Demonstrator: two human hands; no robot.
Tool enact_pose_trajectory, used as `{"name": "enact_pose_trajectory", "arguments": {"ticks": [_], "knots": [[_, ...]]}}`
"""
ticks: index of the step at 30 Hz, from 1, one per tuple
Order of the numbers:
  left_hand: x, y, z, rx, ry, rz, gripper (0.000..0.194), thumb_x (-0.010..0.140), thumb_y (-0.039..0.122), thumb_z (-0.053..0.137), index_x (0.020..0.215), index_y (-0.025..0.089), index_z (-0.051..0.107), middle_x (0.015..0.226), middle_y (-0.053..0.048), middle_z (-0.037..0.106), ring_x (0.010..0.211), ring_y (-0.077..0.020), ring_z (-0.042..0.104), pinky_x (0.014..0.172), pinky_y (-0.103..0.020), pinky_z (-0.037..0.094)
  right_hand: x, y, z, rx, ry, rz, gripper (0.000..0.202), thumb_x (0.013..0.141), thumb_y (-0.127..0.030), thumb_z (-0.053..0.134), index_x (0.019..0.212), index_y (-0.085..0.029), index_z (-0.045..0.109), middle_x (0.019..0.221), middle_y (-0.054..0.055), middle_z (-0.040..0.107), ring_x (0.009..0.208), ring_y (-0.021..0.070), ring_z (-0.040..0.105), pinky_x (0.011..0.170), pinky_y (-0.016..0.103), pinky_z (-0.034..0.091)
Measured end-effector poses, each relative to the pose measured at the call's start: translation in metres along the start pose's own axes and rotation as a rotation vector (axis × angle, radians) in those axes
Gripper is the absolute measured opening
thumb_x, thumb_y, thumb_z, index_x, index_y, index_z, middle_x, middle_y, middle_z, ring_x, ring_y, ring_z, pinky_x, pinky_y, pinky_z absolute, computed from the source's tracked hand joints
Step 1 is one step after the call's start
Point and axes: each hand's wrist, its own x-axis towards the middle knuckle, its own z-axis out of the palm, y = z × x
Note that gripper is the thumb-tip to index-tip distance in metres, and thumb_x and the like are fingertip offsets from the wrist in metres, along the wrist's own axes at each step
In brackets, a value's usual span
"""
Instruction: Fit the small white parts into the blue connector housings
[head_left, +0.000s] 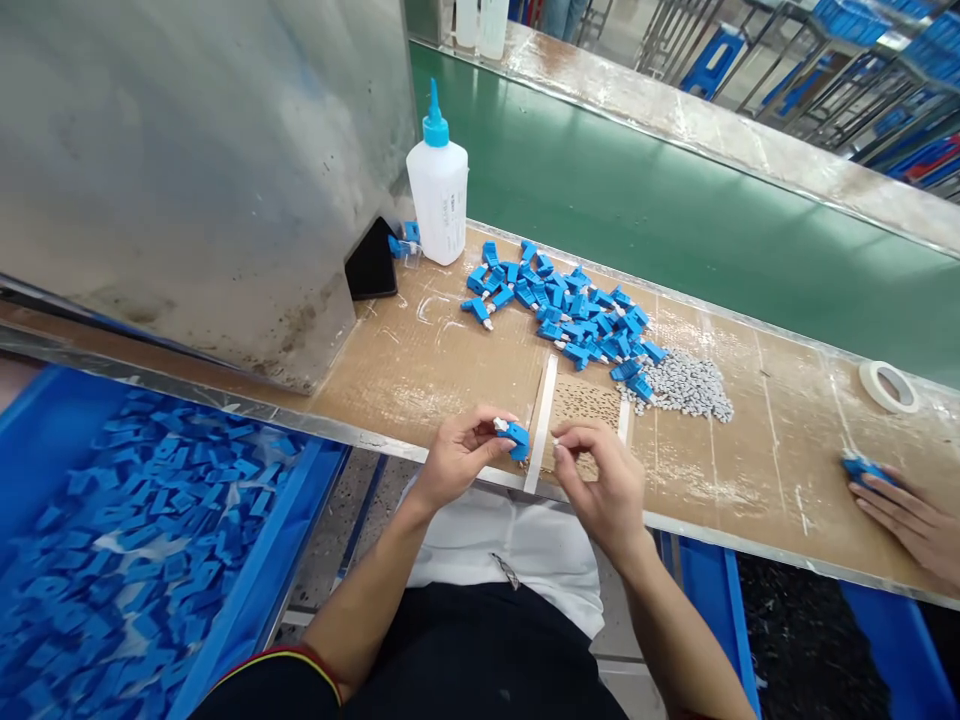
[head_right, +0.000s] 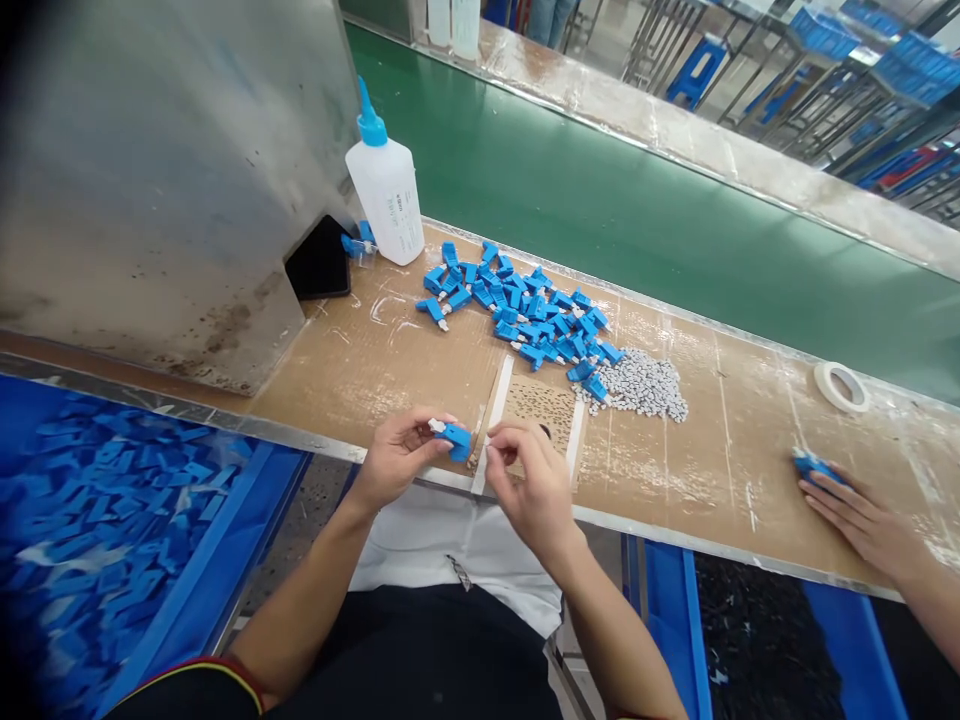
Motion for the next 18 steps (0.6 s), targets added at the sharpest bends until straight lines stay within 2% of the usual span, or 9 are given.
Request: {"name": "enact_pose_trajectory", "arguments": {"ticks": [2, 5, 14, 18], "knots": [[0.000, 0.000, 0.000, -0.001, 0.014, 0.017, 0.033, 0.077, 0.045, 0.083, 0.094, 0.018, 0.073, 0.087, -0.004, 0.073, 0.080, -0.0165, 0.071, 0.073, -0.026, 0.060, 0.002, -0.006, 0.018, 0.065, -0.003, 0.027, 0.010, 0.095, -0.018, 0.054, 0.088, -0.024, 0.058, 0.090, 0.005, 0.071, 0.077, 0.0175, 0.066, 0.065, 0.030, 0.053], [0.000, 0.000, 0.000, 0.003, 0.007, 0.029, 0.033, 0.077, 0.045, 0.082, 0.092, 0.018, 0.072, 0.085, -0.003, 0.072, 0.080, -0.0155, 0.069, 0.074, -0.025, 0.059, 0.005, -0.007, 0.031, 0.116, -0.013, 0.032, 0.011, 0.095, -0.017, 0.055, 0.087, -0.023, 0.058, 0.086, 0.004, 0.070, 0.073, 0.0161, 0.064, 0.064, 0.029, 0.053], [0.001, 0.002, 0.000, 0.002, -0.025, 0.010, 0.033, 0.078, 0.047, 0.081, 0.092, 0.018, 0.073, 0.086, -0.004, 0.069, 0.082, -0.0157, 0.068, 0.076, -0.025, 0.058, 0.006, -0.003, 0.035, 0.083, -0.038, 0.030, 0.013, 0.095, -0.018, 0.053, 0.084, -0.023, 0.057, 0.080, 0.003, 0.067, 0.067, 0.0151, 0.059, 0.062, 0.029, 0.050], [0.000, 0.001, -0.001, 0.048, -0.028, 0.007, 0.033, 0.080, 0.048, 0.079, 0.091, 0.017, 0.074, 0.085, -0.004, 0.068, 0.080, -0.0159, 0.067, 0.075, -0.026, 0.057, 0.005, -0.002, 0.034, 0.045, -0.085, 0.014, 0.014, 0.096, -0.017, 0.051, 0.087, -0.023, 0.059, 0.081, 0.003, 0.066, 0.070, 0.0161, 0.061, 0.064, 0.029, 0.050]]}}
